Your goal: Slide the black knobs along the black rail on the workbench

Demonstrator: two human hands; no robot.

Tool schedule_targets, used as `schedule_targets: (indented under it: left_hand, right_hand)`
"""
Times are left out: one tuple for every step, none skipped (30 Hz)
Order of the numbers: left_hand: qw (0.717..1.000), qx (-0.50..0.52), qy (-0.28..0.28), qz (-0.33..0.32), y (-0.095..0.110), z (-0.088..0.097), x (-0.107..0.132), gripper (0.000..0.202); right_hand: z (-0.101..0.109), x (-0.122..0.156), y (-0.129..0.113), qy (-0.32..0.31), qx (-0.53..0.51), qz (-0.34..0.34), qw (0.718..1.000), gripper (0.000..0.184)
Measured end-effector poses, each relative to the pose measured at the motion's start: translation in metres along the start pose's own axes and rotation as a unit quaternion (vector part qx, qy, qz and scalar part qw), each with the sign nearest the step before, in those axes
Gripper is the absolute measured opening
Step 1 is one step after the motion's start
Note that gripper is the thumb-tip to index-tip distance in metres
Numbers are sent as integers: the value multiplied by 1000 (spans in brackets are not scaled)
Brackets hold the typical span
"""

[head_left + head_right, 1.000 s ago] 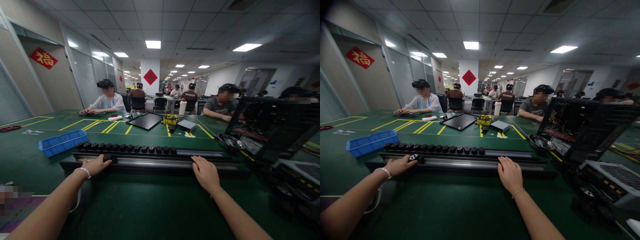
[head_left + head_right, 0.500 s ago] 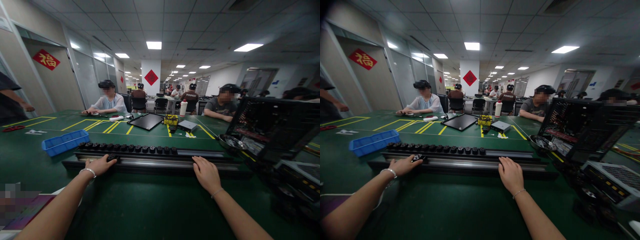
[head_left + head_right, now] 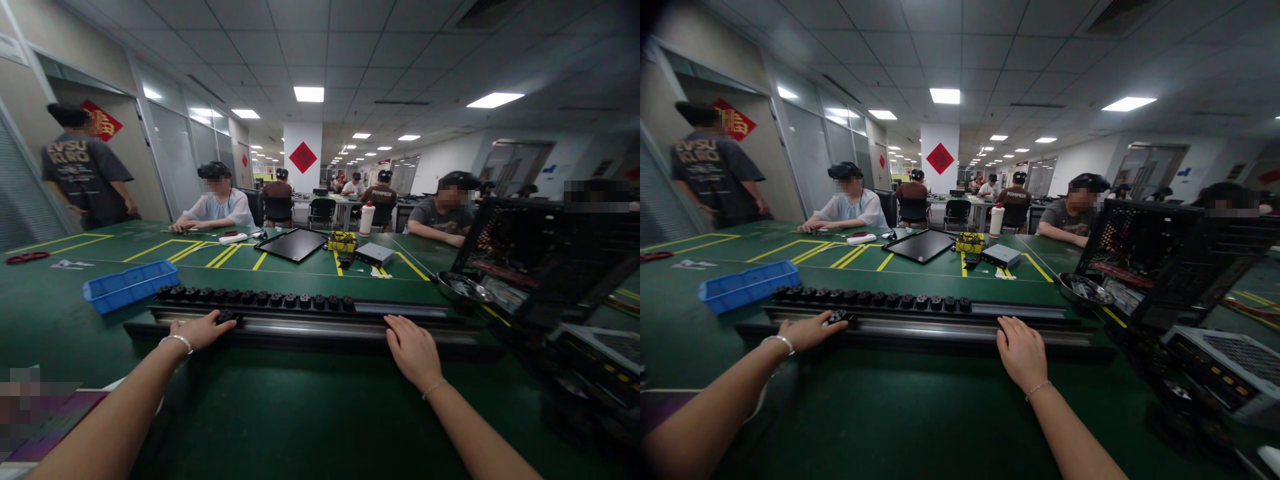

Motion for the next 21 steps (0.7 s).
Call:
schedule_targets:
  left_hand:
    - [1000, -2, -26, 7, 0, -2, 1, 61]
    - [999, -6, -44, 13, 0, -4, 2, 64]
    - [998, -10, -53, 22, 0, -5, 2, 68]
    - [998, -14, -50, 30, 0, -5, 3, 71]
    - [998, -18, -46, 36, -1, -6, 2, 75]
    - [998, -24, -42, 42, -1, -7, 2, 78]
    - [998, -29, -39, 42, -2, -8, 2, 80]
    - [998, -33, -37, 37, -1, -9, 2, 80]
    - [998, -38, -37, 28, -1, -10, 1, 80]
    - [998, -45, -39, 14, 0, -11, 1, 78]
    - [998, -54, -41, -3, 2, -12, 1, 74]
    - [997, -63, -45, -18, 3, -13, 1, 70]
    - [996, -71, -49, -31, 4, -13, 1, 67]
    - [995, -78, -52, -40, 5, -13, 1, 63]
    - [994, -82, -54, -46, 5, -12, 1, 60]
    - [994, -82, -55, -49, 6, -11, 2, 59]
    - [994, -81, -55, -49, 6, -10, 2, 58]
    - [994, -79, -54, -48, 6, -9, 2, 59]
    - [995, -74, -53, -48, 7, -9, 2, 59]
    - [995, -69, -51, -46, 6, -8, 2, 60]
    - [996, -64, -48, -45, 6, -8, 2, 60]
  right_hand:
    - [1, 0, 0, -1, 1, -1, 1000, 39]
    - [1, 0, -1, -1, 3, -2, 1000, 39]
    - [1, 0, -1, -1, 5, -2, 1000, 39]
    - [1, 0, -1, -1, 6, -1, 1000, 39]
    - [0, 0, -1, 0, 7, 1, 1000, 39]
    - [0, 0, 0, 1, 8, 2, 1000, 39]
    - [-1, 0, 0, 2, 9, 4, 1000, 39]
    - [-2, 0, 1, 3, 10, 5, 1000, 39]
    - [-2, 0, 2, 4, 11, 5, 1000, 39]
    - [-3, 1, 2, 5, 12, 5, 1000, 39]
    - [-3, 1, 3, 4, 12, 6, 1000, 40]
    - [-4, 1, 3, 3, 13, 6, 1000, 40]
    - [-4, 1, 3, 1, 13, 5, 1000, 40]
    - [-4, 1, 3, -1, 13, 5, 1000, 40]
    - [-4, 1, 3, -2, 13, 4, 1000, 40]
    - [-4, 1, 3, -3, 12, 4, 1000, 40]
    - [-4, 1, 3, -4, 12, 3, 1000, 40]
    - [-4, 1, 3, -4, 13, 3, 1000, 40]
    - [-4, 1, 3, -2, 14, 3, 1000, 40]
    - [-3, 1, 3, 0, 15, 4, 1000, 40]
    - [-3, 1, 3, 3, 16, 5, 1000, 40]
Point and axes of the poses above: each hand's wrist, its own x-axis away from the middle knuckle, its own z-axis out of the back of the hand, y = z × x, the point moved 6 cm from there along -x, towards the middle knuckle, and after that the axes turned 10 degrees about y, right-handed, at the moved point
